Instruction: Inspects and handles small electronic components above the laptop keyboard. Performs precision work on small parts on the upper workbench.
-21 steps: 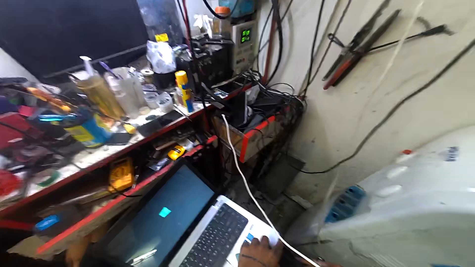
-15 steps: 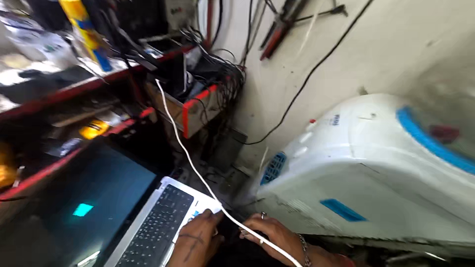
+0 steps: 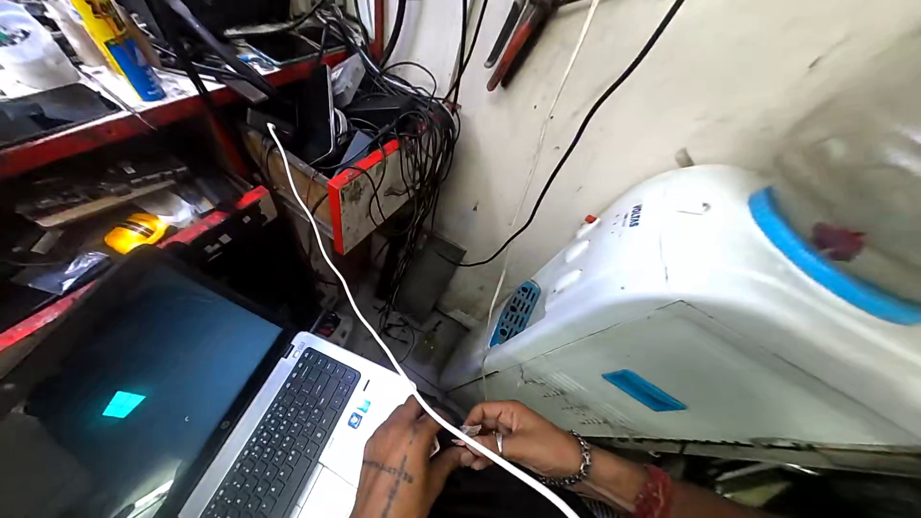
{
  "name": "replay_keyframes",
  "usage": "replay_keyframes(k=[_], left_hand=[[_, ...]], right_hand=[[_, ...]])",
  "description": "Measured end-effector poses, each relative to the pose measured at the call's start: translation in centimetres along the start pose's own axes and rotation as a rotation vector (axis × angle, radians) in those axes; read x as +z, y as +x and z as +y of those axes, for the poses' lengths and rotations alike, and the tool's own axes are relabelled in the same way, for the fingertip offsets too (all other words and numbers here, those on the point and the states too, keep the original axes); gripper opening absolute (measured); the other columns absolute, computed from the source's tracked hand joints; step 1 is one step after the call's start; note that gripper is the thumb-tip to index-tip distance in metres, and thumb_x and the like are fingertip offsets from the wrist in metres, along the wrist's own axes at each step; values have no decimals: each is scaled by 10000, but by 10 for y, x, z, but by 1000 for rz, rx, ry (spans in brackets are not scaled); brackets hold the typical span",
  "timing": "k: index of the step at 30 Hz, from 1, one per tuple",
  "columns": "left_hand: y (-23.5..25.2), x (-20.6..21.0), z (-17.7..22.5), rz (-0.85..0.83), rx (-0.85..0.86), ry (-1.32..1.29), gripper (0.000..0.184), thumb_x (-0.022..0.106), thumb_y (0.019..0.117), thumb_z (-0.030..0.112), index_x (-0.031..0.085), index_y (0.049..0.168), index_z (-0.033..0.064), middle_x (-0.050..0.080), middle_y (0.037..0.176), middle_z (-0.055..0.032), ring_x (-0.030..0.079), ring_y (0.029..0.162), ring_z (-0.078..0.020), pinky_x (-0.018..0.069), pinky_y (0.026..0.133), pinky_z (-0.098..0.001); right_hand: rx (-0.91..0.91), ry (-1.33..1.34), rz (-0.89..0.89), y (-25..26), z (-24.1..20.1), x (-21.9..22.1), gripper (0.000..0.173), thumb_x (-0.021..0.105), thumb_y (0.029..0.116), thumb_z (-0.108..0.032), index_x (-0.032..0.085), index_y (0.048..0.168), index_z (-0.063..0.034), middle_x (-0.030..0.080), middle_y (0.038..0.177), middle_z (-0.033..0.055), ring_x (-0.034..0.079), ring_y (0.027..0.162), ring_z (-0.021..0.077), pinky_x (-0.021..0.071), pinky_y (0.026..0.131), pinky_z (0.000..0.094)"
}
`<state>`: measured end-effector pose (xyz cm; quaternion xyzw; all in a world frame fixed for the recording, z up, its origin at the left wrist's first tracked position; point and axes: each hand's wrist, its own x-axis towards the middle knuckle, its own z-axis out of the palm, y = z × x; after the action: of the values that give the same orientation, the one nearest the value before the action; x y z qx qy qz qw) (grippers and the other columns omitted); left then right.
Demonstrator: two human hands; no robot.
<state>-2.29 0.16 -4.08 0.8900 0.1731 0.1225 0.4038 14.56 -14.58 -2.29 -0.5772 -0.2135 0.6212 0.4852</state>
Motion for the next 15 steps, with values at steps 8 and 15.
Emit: replay_keyframes(k=[8,15], left_hand=[[-2,3,-4,47,17,56,185,738,886,337,751,898,153,681,976,-46,673,782,-178,578,647,-365],[-16,0,8,-43,48,383,120,711,877,226,772,844,128,698,918,-106,708,787,-293,554,565,-442]], right_hand=[[41,45,47,-1,-8,1,73,605,1010,-90,643,1070,-75,760,1002,30,758,930,160,631,873,329],[-69,-346,165,3,-3,-8,184,572,1026,-197,646,1079,-37,713,1005,12,695,866,62,587,779,243]])
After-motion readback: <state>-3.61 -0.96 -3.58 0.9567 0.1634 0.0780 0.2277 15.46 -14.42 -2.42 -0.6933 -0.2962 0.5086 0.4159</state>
